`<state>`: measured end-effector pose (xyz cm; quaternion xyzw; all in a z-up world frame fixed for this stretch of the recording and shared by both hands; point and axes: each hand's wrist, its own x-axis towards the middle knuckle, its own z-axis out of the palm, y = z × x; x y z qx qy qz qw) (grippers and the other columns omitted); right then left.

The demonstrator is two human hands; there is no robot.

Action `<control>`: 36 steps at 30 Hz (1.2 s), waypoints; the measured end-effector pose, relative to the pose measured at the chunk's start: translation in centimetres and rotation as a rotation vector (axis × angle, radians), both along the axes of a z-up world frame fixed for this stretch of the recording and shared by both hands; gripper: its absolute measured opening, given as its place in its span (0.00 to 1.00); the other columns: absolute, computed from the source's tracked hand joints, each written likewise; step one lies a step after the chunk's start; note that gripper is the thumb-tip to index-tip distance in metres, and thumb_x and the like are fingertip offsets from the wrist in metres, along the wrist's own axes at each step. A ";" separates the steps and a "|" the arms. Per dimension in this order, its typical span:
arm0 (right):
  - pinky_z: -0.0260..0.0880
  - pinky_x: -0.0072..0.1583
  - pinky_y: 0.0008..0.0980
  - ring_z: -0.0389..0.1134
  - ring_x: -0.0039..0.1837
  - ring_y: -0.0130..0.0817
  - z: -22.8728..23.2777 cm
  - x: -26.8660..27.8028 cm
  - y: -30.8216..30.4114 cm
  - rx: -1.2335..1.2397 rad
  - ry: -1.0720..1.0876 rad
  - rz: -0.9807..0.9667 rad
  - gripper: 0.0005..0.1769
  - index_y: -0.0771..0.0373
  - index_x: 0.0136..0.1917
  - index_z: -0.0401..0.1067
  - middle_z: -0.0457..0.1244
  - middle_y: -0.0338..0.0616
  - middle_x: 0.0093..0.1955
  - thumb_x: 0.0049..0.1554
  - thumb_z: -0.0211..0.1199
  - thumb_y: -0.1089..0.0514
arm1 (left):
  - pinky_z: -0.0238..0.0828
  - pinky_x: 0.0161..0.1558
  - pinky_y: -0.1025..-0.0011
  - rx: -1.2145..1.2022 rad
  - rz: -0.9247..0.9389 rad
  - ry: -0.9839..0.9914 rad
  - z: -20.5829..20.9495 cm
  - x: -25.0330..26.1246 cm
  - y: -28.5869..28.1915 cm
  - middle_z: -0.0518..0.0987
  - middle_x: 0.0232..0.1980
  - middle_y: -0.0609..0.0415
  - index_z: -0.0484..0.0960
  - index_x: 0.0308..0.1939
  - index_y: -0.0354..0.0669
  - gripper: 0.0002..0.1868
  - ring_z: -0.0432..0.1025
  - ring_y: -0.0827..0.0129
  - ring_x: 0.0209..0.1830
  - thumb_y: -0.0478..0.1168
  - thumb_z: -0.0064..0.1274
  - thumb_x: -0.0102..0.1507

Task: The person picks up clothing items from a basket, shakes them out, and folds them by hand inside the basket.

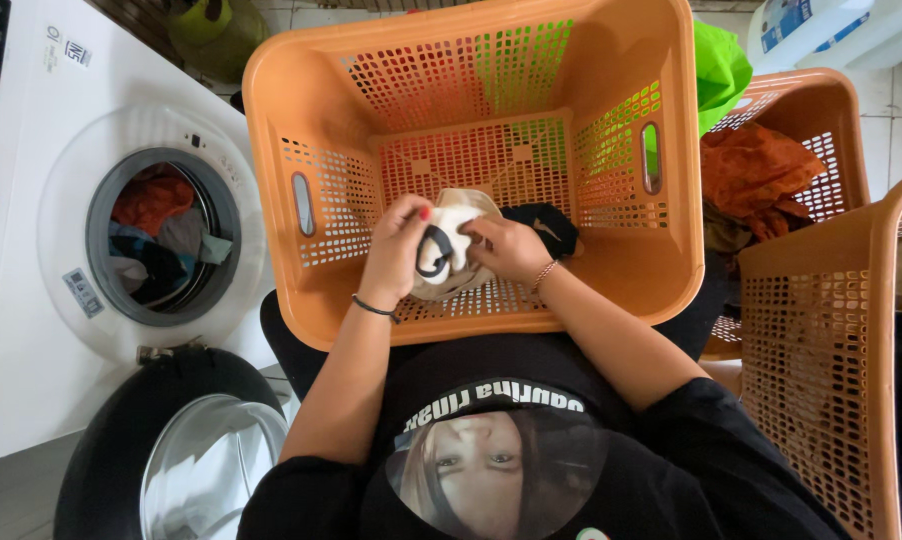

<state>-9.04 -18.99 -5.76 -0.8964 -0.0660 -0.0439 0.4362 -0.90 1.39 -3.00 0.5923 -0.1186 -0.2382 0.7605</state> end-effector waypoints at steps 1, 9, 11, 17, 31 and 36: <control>0.75 0.52 0.39 0.73 0.50 0.45 -0.2 0.2 0.2 -0.033 -0.085 -0.013 0.14 0.57 0.56 0.75 0.69 0.47 0.53 0.54 0.66 0.61 | 0.66 0.44 0.80 0.051 -0.034 -0.045 0.4 -0.3 -0.1 0.74 0.40 0.61 0.76 0.45 0.38 0.04 0.67 0.80 0.41 0.36 0.49 0.71; 0.68 0.53 0.27 0.64 0.50 0.28 -6.5 1.0 -3.6 0.482 0.150 -0.140 0.06 0.65 0.55 0.69 0.63 0.41 0.48 0.68 0.55 0.61 | 0.68 0.44 0.75 0.417 0.369 -0.387 -0.6 2.8 2.4 0.75 0.39 0.57 0.77 0.45 0.37 0.11 0.68 0.74 0.39 0.43 0.51 0.72; 0.64 0.55 0.23 0.59 0.51 0.23 -7.7 1.1 -4.0 0.672 0.116 -0.042 0.09 0.66 0.54 0.67 0.60 0.38 0.47 0.74 0.52 0.58 | 0.68 0.47 0.71 0.504 0.446 -0.567 -1.2 2.6 2.9 0.77 0.42 0.53 0.78 0.48 0.36 0.14 0.70 0.67 0.42 0.45 0.54 0.70; 0.68 0.46 0.21 0.64 0.43 0.18 -7.6 0.8 -3.5 0.783 0.325 0.042 0.12 0.62 0.50 0.67 0.65 0.33 0.41 0.71 0.48 0.54 | 0.77 0.46 0.65 0.843 -0.184 -0.392 -3.5 -0.6 1.1 0.85 0.44 0.49 0.84 0.53 0.42 0.23 0.81 0.59 0.42 0.53 0.62 0.62; 0.72 0.53 0.31 0.70 0.49 0.28 -8.2 0.3 -3.9 1.419 0.542 0.117 0.11 0.64 0.56 0.71 0.68 0.41 0.48 0.67 0.54 0.55 | 0.63 0.69 0.60 0.434 -0.215 -0.450 -11.0 -2.3 -2.2 0.76 0.66 0.42 0.79 0.61 0.35 0.29 0.68 0.55 0.69 0.30 0.66 0.56; 0.73 0.55 0.29 0.71 0.51 0.27 -8.3 0.5 -3.4 1.409 0.589 0.185 0.13 0.64 0.57 0.71 0.69 0.40 0.50 0.65 0.55 0.54 | 0.66 0.65 0.68 0.151 -0.009 0.022 -11.2 -1.8 -2.2 0.76 0.62 0.54 0.69 0.62 0.47 0.29 0.70 0.67 0.65 0.29 0.58 0.58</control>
